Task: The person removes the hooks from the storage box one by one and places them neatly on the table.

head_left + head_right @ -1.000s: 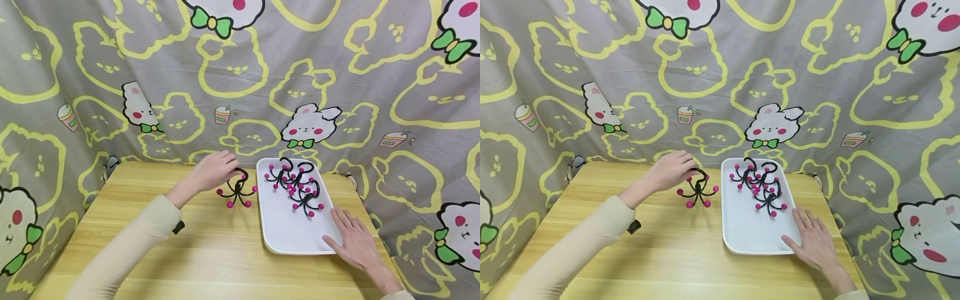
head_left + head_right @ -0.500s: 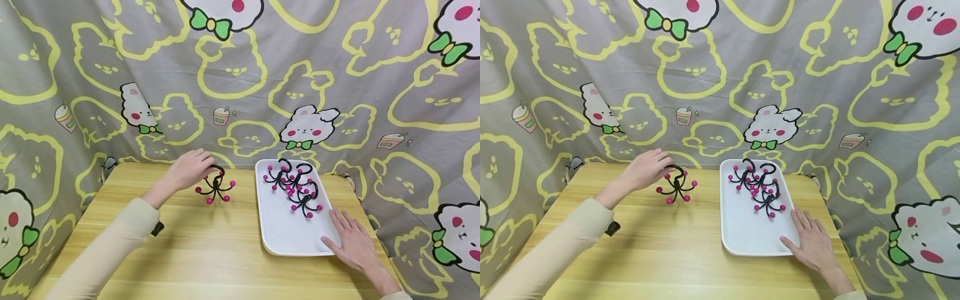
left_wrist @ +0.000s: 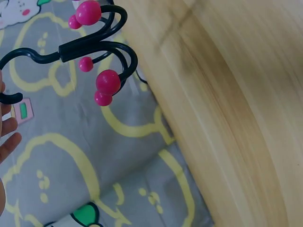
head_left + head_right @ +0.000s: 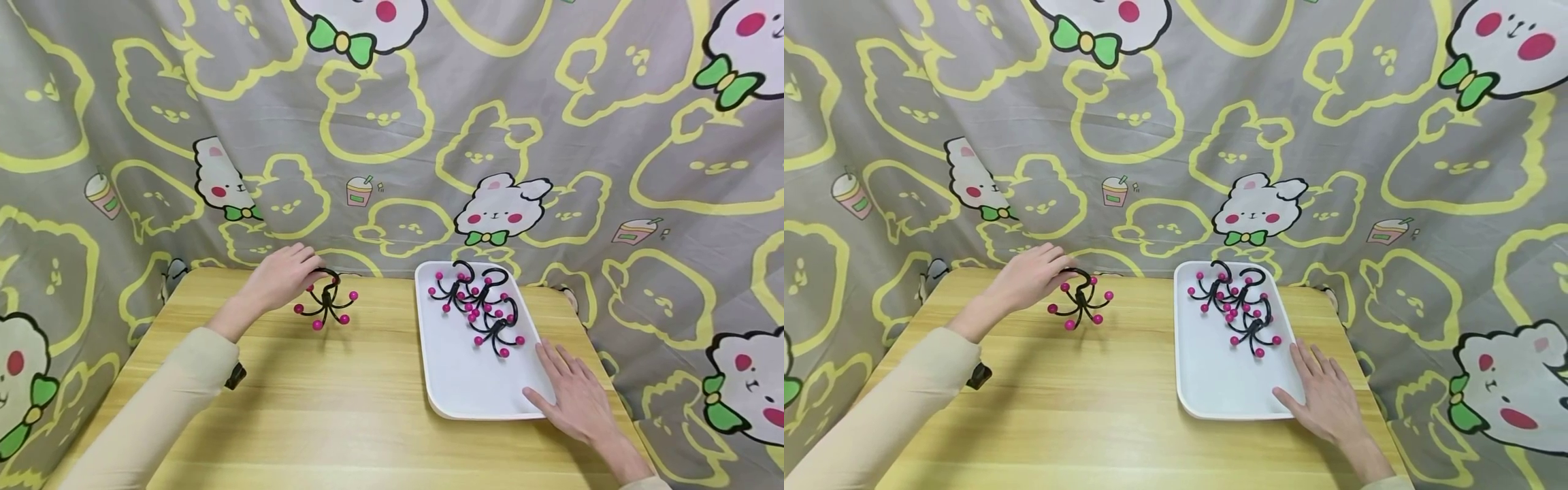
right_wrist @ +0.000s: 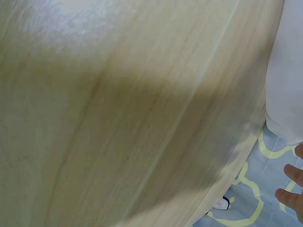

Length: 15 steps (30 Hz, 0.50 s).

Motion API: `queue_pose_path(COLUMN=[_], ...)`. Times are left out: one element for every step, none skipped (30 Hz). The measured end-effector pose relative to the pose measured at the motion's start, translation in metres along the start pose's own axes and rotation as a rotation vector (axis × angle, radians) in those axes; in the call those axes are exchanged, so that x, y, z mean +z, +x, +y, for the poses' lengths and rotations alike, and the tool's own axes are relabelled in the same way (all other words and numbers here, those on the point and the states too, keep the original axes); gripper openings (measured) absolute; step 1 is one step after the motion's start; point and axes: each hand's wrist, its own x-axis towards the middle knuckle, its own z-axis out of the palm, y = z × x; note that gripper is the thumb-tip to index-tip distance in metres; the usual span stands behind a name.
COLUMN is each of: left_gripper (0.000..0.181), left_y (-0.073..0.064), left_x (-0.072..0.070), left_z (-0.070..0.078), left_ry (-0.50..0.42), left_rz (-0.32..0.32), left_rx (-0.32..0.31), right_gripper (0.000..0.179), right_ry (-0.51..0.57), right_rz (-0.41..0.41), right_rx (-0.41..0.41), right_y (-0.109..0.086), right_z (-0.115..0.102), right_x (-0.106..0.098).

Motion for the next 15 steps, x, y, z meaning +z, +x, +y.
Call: queue_pose_path(left_gripper=[0.016, 0.017, 0.017, 0.017, 0.018, 0.018, 0.018, 0.018, 0.018, 0.018, 0.018, 0.018, 0.018, 0.018, 0.018], left_y=[-0.002, -0.004, -0.006, -0.007, -0.009, -0.011, -0.013, -0.015, -0.017, -0.018, -0.02, -0.022, -0.024, -0.026, -0.028], left_x=[0.001, 0.001, 0.002, 0.002, 0.003, 0.003, 0.004, 0.005, 0.005, 0.006, 0.007, 0.008, 0.009, 0.009, 0.01], left_z=[-0.002, -0.004, -0.005, -0.007, -0.008, -0.01, -0.012, -0.013, -0.015, -0.017, -0.019, -0.021, -0.023, -0.025, -0.027], left_ry=[0.003, 0.005, 0.007, 0.012, 0.015, 0.017, 0.019, 0.021, 0.023, 0.027, 0.029, 0.037, 0.043, 0.049, 0.056], left_rz=[-0.007, -0.015, -0.022, -0.029, -0.036, -0.043, -0.049, -0.052, -0.057, -0.062, -0.066, -0.072, -0.076, -0.08, -0.083], left_rx=[-0.007, -0.016, -0.025, -0.033, -0.042, -0.051, -0.059, -0.066, -0.073, -0.077, -0.082, -0.086, -0.087, -0.09, -0.092], right_gripper=[0.092, 0.092, 0.091, 0.091, 0.091, 0.092, 0.092, 0.092, 0.092, 0.092, 0.092, 0.092, 0.092, 0.092, 0.092], right_ry=[0.001, 0.0, -0.001, -0.002, -0.003, -0.004, -0.005, -0.007, -0.006, -0.006, -0.006, -0.006, -0.006, -0.005, -0.006], right_rz=[0.001, 0.002, 0.002, 0.002, 0.0, -0.004, -0.007, -0.009, -0.012, -0.013, -0.013, -0.012, -0.009, -0.008, -0.008], right_rx=[0.0, 0.001, 0.001, 0.002, 0.003, 0.004, 0.006, 0.007, 0.008, 0.009, 0.009, 0.01, 0.009, 0.009, 0.008], right_y=[0.0, 0.0, 0.0, 0.0, 0.0, 0.0, 0.0, 0.0, 0.0, 0.0, 0.0, 0.0, 0.0, 0.0, 0.0], right_z=[0.0, 0.0, -0.001, -0.001, -0.001, -0.001, -0.001, -0.001, -0.001, -0.001, -0.001, -0.001, -0.001, -0.001, -0.001], right_x=[0.0, 0.0, 0.0, 0.0, 0.0, 0.0, 0.0, 0.0, 0.0, 0.0, 0.0, 0.0, 0.0, 0.0, 0.0])
